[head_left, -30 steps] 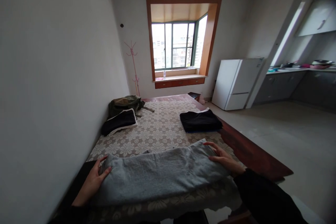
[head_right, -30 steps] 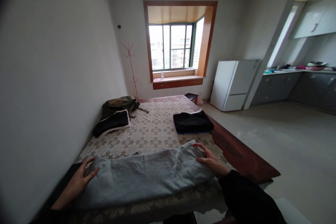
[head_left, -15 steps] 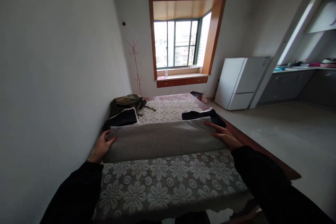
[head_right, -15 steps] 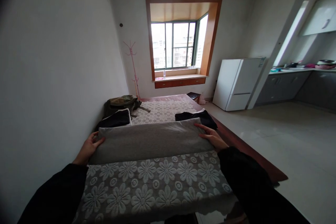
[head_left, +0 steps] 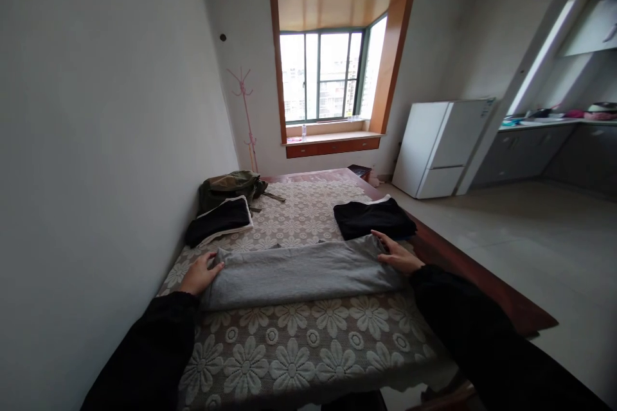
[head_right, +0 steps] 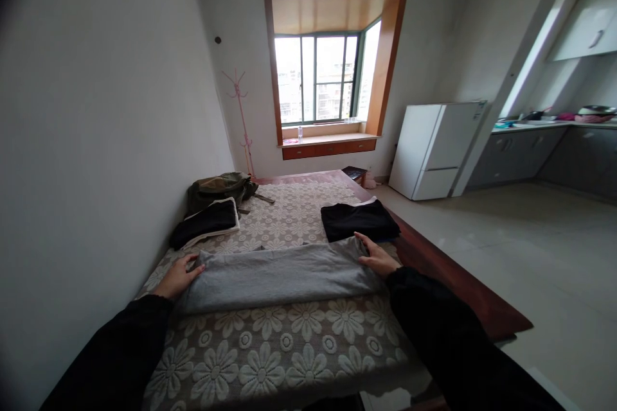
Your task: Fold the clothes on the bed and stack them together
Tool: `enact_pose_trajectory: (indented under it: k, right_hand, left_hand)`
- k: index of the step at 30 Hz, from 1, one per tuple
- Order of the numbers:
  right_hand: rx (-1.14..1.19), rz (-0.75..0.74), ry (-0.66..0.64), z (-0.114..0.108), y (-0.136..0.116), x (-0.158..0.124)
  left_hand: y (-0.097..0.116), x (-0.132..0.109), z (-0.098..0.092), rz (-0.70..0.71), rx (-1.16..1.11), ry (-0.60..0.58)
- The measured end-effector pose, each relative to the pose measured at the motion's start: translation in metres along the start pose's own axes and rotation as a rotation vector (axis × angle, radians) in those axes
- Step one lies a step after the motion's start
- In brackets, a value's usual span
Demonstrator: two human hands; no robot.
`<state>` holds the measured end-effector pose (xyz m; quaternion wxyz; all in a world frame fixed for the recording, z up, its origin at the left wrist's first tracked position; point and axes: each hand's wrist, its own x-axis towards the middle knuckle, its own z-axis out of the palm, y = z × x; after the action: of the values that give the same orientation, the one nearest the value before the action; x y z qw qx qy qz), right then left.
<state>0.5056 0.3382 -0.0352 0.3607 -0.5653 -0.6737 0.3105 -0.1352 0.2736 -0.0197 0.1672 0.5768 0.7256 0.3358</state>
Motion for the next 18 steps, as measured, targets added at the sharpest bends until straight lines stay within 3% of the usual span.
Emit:
enact_pose_trajectory:
  k: [4,9,18]
  right_hand:
    - [-0.094,0.062,0.165,0.003,-0.006,0.018]
    - [-0.126,0.079,0.279,0.004,-0.012,0.024]
    - [-0.018,-0.055,0.388,-0.007,-0.032,-0.015]
  left_hand:
    - [0.012,0.003,0.001,0.017,0.019,0.013]
    - [0.027,-0.002,-0.003,0.045,0.006,0.073]
    - [0.052,-0.048,-0.036,0.04,-0.451,0.187]
